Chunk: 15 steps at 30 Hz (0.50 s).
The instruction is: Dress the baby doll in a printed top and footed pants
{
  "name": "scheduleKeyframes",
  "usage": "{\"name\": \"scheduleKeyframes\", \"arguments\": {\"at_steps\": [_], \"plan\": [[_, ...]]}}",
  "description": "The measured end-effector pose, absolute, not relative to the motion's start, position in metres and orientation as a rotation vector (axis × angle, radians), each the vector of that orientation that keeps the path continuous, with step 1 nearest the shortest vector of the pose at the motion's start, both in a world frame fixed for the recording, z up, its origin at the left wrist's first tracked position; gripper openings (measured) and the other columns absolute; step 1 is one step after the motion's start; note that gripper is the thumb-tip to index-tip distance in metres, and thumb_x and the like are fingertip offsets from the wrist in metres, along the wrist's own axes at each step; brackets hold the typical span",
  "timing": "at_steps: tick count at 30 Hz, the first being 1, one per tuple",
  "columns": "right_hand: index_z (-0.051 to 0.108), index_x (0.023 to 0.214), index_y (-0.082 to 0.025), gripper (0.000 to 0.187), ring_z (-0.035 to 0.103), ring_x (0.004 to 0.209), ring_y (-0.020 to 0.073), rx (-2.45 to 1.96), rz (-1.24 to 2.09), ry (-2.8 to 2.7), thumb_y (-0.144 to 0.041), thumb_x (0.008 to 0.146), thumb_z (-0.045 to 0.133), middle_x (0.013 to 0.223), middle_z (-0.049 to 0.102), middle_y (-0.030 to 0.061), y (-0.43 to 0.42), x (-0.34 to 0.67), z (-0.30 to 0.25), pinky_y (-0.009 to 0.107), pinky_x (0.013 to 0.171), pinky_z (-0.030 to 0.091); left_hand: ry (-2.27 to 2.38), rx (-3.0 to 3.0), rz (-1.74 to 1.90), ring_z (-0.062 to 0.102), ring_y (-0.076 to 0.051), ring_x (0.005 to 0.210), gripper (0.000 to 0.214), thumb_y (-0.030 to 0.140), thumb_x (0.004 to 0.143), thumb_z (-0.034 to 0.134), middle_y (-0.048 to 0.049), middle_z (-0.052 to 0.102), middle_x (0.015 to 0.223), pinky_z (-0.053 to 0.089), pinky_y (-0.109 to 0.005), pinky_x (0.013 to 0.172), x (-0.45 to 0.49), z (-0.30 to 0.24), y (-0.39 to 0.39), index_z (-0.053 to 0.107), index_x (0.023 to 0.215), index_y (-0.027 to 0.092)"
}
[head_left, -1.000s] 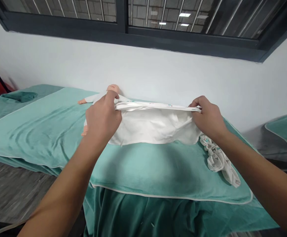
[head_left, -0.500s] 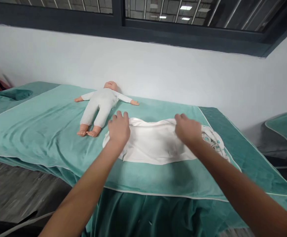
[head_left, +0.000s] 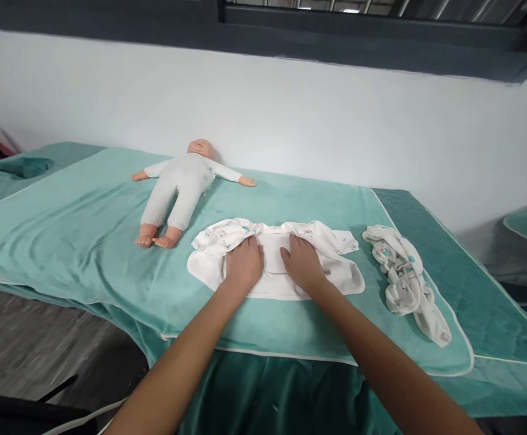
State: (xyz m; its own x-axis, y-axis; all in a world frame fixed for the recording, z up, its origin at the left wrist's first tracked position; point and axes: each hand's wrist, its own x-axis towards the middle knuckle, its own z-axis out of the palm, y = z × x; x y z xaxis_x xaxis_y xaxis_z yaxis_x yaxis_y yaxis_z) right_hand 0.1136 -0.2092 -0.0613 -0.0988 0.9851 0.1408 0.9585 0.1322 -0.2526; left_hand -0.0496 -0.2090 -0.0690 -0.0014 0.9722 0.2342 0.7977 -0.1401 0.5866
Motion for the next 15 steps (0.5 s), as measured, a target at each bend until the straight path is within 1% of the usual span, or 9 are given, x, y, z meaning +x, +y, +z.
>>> {"name": "scheduleKeyframes", "arguments": {"at_steps": [2, 4, 6, 7, 9, 12, 13, 14, 15], "plan": [[0.043, 0.146, -0.002, 0.056, 0.049, 0.137, 0.0341, -2.007, 0.175, -2.056, -0.034, 0.099, 0.04, 0.144, 0.055, 0.0248, -0.2, 0.111, -0.06, 0.046, 0.114, 0.036, 1.977, 1.933, 0.734, 0.059, -0.038, 0.124, 0.031, 0.029, 0.095, 0.049, -0.0223, 0.063, 0.127, 0.045, -0.051, 0.105, -0.052, -0.062, -0.199, 0.058, 0.121, 0.014], [0.036, 0.151, -0.002, 0.063, 0.044, 0.141, 0.0345, -2.057, 0.187, -1.95, -0.034, 0.098, 0.042, 0.151, 0.049, 0.0246, -0.194, 0.109, -0.059, 0.045, 0.116, 0.034, 2.044, 1.908, 0.711, 0.059, -0.036, 0.125, 0.032, 0.027, 0.095, 0.048, -0.0226, 0.061, 0.13, 0.048, -0.049, 0.103, -0.054, -0.056, -0.192, 0.055, 0.123, 0.011], [0.031, 0.155, -0.006, 0.066, 0.042, 0.143, 0.0348, -2.053, 0.149, -1.823, -0.032, 0.095, 0.046, 0.155, 0.044, 0.0228, -0.192, 0.108, -0.056, 0.046, 0.115, 0.034, 2.057, 1.85, 0.907, 0.058, -0.034, 0.127, 0.032, 0.024, 0.095, 0.046, -0.0224, 0.061, 0.129, 0.047, -0.047, 0.106, -0.054, -0.05, -0.189, 0.054, 0.123, 0.01], [0.031, 0.155, -0.007, 0.067, 0.042, 0.142, 0.0351, -2.04, 0.105, -1.754, -0.03, 0.094, 0.047, 0.155, 0.044, 0.0223, -0.193, 0.108, -0.053, 0.048, 0.115, 0.034, 2.054, 1.806, 1.053, 0.057, -0.034, 0.128, 0.031, 0.023, 0.095, 0.045, -0.0223, 0.062, 0.127, 0.046, -0.048, 0.108, -0.054, -0.047, -0.189, 0.055, 0.122, 0.01], [0.037, 0.151, -0.008, 0.065, 0.043, 0.14, 0.0364, -1.998, -0.002, -1.608, -0.03, 0.092, 0.051, 0.152, 0.047, 0.0236, -0.198, 0.108, -0.046, 0.051, 0.114, 0.035, 2.018, 1.702, 1.374, 0.054, -0.034, 0.132, 0.03, 0.022, 0.095, 0.043, -0.0226, 0.063, 0.125, 0.042, -0.051, 0.112, -0.051, -0.039, -0.193, 0.056, 0.119, 0.011], [0.053, 0.139, 0.0, 0.058, 0.043, 0.141, 0.0388, -1.922, -0.099, -1.364, -0.035, 0.093, 0.054, 0.144, 0.053, 0.0299, -0.209, 0.109, -0.031, 0.055, 0.114, 0.036, 1.879, 1.566, 1.778, 0.046, -0.033, 0.141, 0.03, 0.027, 0.096, 0.043, -0.0222, 0.063, 0.128, 0.033, -0.052, 0.12, -0.042, -0.022, -0.208, 0.059, 0.118, 0.012], [0.061, 0.13, 0.002, 0.054, 0.044, 0.141, 0.0387, -1.898, -0.088, -1.301, -0.039, 0.096, 0.049, 0.138, 0.058, 0.0309, -0.214, 0.109, -0.025, 0.055, 0.113, 0.039, 1.828, 1.526, 1.873, 0.043, -0.031, 0.144, 0.032, 0.028, 0.097, 0.042, -0.0212, 0.063, 0.129, 0.03, -0.051, 0.123, -0.037, -0.016, -0.214, 0.06, 0.119, 0.013], [0.069, 0.117, 0.003, 0.057, 0.045, 0.141, 0.0375, -1.875, -0.053, -1.275, -0.043, 0.1, 0.041, 0.129, 0.064, 0.0308, -0.219, 0.109, -0.019, 0.055, 0.109, 0.043, 1.789, 1.493, 1.942, 0.042, -0.029, 0.146, 0.034, 0.028, 0.098, 0.04, -0.0198, 0.063, 0.13, 0.026, -0.05, 0.125, -0.032, -0.01, -0.22, 0.06, 0.12, 0.014], [0.075, 0.101, 0.002, 0.069, 0.048, 0.138, 0.035, -1.851, 0.006, -1.3, -0.047, 0.104, 0.027, 0.117, 0.07, 0.0298, -0.224, 0.11, -0.012, 0.053, 0.103, 0.049, 1.752, 1.469, 1.975, 0.041, -0.028, 0.147, 0.036, 0.028, 0.099, 0.037, -0.0186, 0.064, 0.13, 0.023, -0.049, 0.127, -0.027, -0.005, -0.227, 0.061, 0.123, 0.014]]}}
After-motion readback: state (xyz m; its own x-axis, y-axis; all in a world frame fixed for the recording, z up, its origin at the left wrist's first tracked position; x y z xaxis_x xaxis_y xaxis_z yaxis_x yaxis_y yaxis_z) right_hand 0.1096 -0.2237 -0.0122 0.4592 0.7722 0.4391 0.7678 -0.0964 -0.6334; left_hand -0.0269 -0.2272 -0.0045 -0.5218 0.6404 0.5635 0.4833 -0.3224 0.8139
